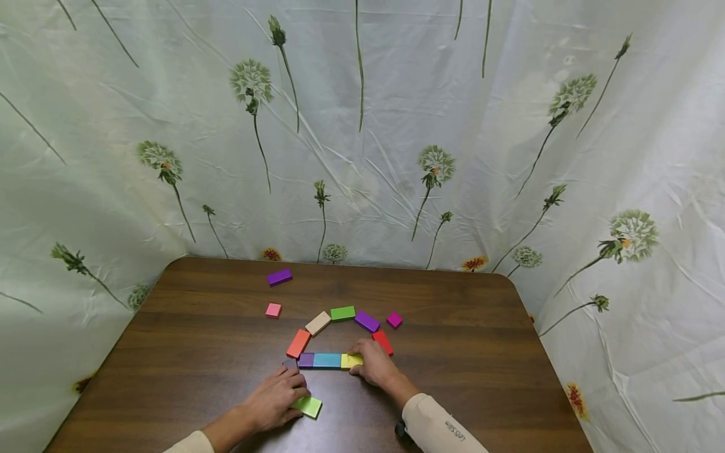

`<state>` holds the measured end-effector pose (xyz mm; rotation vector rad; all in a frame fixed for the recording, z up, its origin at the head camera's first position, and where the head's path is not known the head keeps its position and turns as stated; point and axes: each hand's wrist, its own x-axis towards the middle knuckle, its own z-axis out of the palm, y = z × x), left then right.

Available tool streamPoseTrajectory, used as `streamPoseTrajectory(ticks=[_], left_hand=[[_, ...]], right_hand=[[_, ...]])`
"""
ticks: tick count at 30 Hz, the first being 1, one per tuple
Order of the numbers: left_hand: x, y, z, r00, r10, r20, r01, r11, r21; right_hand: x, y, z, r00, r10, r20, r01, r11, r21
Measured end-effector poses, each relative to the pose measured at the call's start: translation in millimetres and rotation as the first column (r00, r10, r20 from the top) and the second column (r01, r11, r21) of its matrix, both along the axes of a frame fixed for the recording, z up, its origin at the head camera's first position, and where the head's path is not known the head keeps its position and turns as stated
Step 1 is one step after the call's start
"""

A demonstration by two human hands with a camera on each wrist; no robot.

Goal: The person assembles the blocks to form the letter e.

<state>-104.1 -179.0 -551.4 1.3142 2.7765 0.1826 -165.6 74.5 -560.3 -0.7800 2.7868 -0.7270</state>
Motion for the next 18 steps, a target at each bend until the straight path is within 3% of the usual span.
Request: streamPoseTrajectory(ticks=[18], left_hand=[[-0.2, -3.3, 1.5, 1.0, -0.018, -0.012, 0.019, 0.999, 0.045]], right_hand=[[0.1, -0.6, 1.9, 0.999, -0.02, 0.031, 0.02, 1.0, 0.012]])
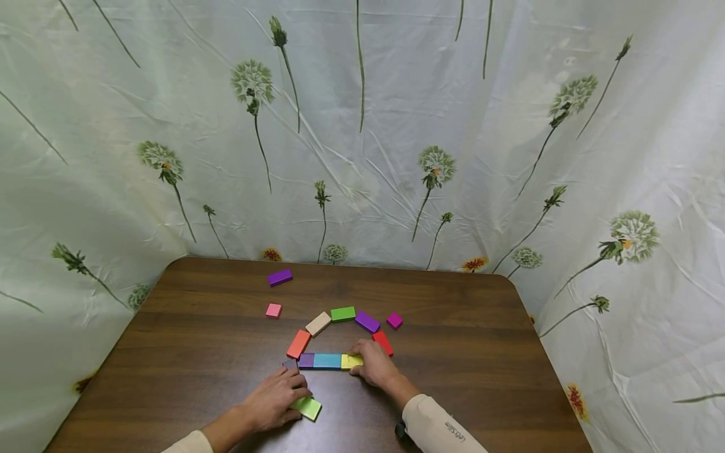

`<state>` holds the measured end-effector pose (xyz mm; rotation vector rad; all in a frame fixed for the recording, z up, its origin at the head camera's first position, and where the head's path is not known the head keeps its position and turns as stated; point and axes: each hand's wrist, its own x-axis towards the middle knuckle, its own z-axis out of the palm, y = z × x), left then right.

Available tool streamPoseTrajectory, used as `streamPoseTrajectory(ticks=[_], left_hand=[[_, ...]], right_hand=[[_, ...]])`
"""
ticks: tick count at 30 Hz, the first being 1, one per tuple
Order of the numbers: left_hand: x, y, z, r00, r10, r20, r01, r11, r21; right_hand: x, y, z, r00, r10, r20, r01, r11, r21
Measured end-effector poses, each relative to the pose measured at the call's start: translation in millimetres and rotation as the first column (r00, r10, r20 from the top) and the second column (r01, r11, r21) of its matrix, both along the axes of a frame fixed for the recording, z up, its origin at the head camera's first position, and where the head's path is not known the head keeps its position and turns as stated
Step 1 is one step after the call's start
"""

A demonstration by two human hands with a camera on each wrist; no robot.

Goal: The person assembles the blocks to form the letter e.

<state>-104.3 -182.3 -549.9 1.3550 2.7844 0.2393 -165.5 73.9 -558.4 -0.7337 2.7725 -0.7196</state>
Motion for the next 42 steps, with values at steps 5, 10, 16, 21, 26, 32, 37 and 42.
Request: streamPoseTrajectory(ticks=[5, 10, 16, 21, 26, 32, 37, 42], left_hand=[[-14.5, -0.4, 7.2, 0.993, 0.11, 0.045, -0.113, 0.991, 0.075], [-51.2, -10.1, 11.5, 0.954, 0.294, -0.061, -0.276, 0.938, 0.21], [-116.2, -36.2, 22.9, 0.883, 0.468, -0.042, -0.448, 0.866, 0.223], [-164.4, -53.8, 30.5, 0.82, 0.567, 0.078, -0.572, 0.805, 0.16], [-189.6, -58.3, 25.4, 0.76, 0.637, 0.132, -0.65, 0.752, 0.111], [-199.1, -62.0, 12.8, 0.741, 0.66, 0.124, -0.669, 0.741, 0.051], [-201.3, -58.4, 4.4, 0.724, 0.681, 0.114, -0.687, 0.727, 0.02], [-203.5, -51.2, 2.5, 0.701, 0.705, 0.11, -0.71, 0.704, 0.014]], right_hand=[[-2.2, 1.2, -1.0, 1.0, -0.024, 0.019, 0.024, 1.0, 0.008], [-4.1, 0.9, -2.6, 0.999, -0.03, 0.029, 0.03, 1.0, 0.005], [-4.3, 1.4, -3.6, 0.999, -0.033, 0.019, 0.033, 0.999, 0.005], [-1.9, 2.8, -2.3, 1.0, -0.017, 0.003, 0.017, 1.0, 0.006], [0.3, 1.9, -2.5, 0.999, 0.022, -0.047, -0.021, 1.0, 0.01], [3.3, -1.9, 1.8, 1.0, 0.004, -0.019, -0.004, 1.0, 0.021], [3.8, -2.8, 2.9, 1.0, 0.004, -0.011, -0.003, 1.0, 0.02], [-0.5, -3.1, 1.0, 0.999, 0.001, -0.04, 0.0, 1.0, 0.03]])
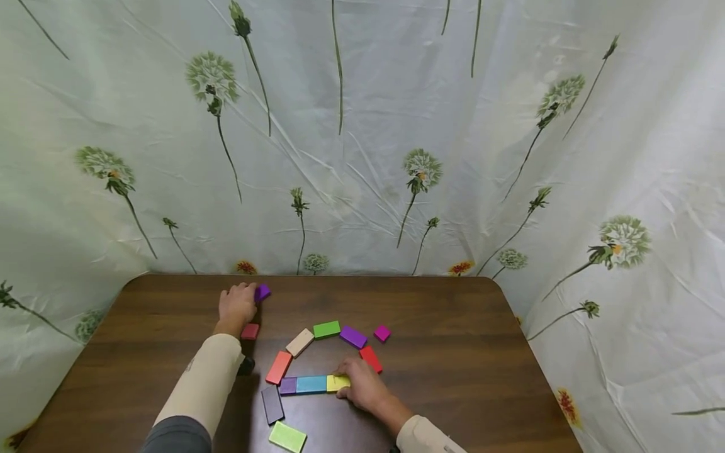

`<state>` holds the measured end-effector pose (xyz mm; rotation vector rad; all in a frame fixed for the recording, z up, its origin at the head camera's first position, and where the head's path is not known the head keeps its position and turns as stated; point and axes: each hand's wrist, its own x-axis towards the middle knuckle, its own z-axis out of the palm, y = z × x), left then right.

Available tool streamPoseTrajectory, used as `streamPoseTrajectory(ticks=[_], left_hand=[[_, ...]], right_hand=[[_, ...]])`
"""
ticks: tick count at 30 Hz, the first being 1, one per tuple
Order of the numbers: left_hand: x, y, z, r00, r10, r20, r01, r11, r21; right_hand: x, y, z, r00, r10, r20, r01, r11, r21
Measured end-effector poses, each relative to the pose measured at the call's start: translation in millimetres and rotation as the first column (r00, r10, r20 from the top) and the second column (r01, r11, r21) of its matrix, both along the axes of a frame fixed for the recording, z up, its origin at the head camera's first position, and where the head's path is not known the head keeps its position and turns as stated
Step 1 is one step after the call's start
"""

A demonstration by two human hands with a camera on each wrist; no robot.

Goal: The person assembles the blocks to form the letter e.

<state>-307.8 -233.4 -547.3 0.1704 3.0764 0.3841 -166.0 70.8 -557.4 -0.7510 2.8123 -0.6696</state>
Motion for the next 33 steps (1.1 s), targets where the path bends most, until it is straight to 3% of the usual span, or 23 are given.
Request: streamPoseTrajectory(ticks=[7, 10, 14, 17, 23, 26, 33], left_hand=[[8.9, -2.9, 2.7, 0.998, 0.027, 0.063, -0.027, 1.0, -0.002], [11.9, -3.8, 7.9, 0.998, 0.011, 0.055, -0.011, 1.0, 0.004], [16.6, 1.5, 20.5, 0.997, -0.08, -0.008, 0.081, 0.997, 0.011], [25.0, 10.4, 32.4, 0.984, -0.164, -0.066, 0.165, 0.986, 0.014], [61.3, 28.9, 50.8, 0.936, -0.315, -0.157, 0.317, 0.948, -0.015], [82.6, 37.9, 55.9, 0.912, -0.374, -0.166, 0.377, 0.926, -0.014], [130.0, 55.9, 59.2, 0.895, -0.435, -0.101, 0.439, 0.898, 0.024]], right_hand=[[3.2, -2.3, -1.7, 1.0, 0.005, -0.006, -0.005, 1.0, -0.014], [4.6, -3.3, -1.8, 1.0, 0.008, -0.004, -0.008, 1.0, -0.023], [4.1, -2.7, -0.6, 1.0, 0.0, 0.001, 0.0, 1.0, -0.031], [2.4, -1.3, 0.9, 1.0, -0.012, 0.014, 0.013, 0.999, -0.032], [1.1, 1.0, 1.1, 1.0, 0.012, 0.007, -0.012, 1.0, -0.017], [0.3, 2.4, 1.2, 1.0, 0.02, -0.018, -0.02, 1.0, -0.009], [0.5, 2.6, 0.8, 0.998, 0.056, -0.041, -0.058, 0.997, -0.045]])
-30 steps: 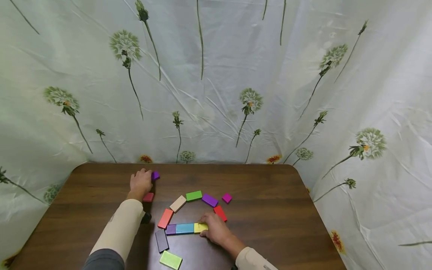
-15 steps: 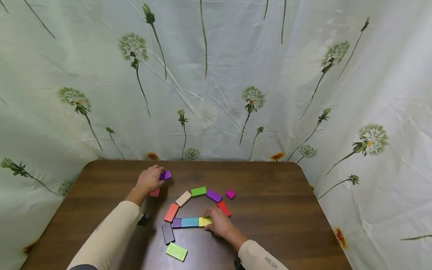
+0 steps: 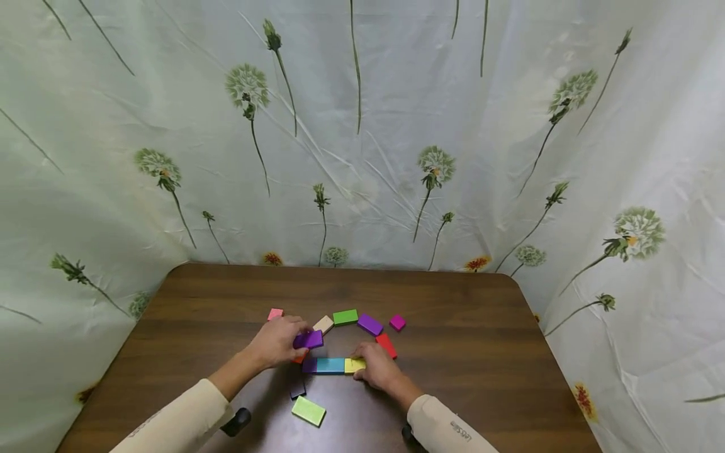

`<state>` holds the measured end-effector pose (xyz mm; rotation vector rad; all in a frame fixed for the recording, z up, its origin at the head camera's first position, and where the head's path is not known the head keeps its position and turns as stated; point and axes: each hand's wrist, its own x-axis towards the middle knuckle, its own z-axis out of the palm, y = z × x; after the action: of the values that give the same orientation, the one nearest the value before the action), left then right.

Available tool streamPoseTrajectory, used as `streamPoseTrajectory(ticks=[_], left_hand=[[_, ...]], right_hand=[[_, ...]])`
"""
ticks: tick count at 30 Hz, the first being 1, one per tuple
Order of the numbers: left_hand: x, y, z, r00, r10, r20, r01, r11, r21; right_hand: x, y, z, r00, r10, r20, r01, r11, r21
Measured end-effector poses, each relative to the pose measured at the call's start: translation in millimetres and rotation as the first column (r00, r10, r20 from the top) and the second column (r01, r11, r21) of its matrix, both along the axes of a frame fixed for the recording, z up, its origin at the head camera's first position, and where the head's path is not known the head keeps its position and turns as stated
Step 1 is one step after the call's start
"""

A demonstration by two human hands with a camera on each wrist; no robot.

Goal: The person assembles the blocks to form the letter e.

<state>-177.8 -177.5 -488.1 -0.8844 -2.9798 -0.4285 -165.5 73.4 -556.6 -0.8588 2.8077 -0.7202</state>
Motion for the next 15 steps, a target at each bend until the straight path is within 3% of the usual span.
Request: streamPoseTrajectory(ticks=[9, 15], left_hand=[[42.7, 32.6, -20.3, 0.982, -0.18, 0.058, 0.17, 0.974, 0.149], [62.6, 47.2, -34.3, 0.975, -0.215, 0.064, 0.207, 0.972, 0.108]], right_hand=[[1.2, 4.0, -2.8, 1.0, 0.0, -0.014, 0.0, 1.0, -0.007], [0.7, 0.7, -2.8, 1.0, 0.01, -0.02, -0.01, 1.0, -0.016]])
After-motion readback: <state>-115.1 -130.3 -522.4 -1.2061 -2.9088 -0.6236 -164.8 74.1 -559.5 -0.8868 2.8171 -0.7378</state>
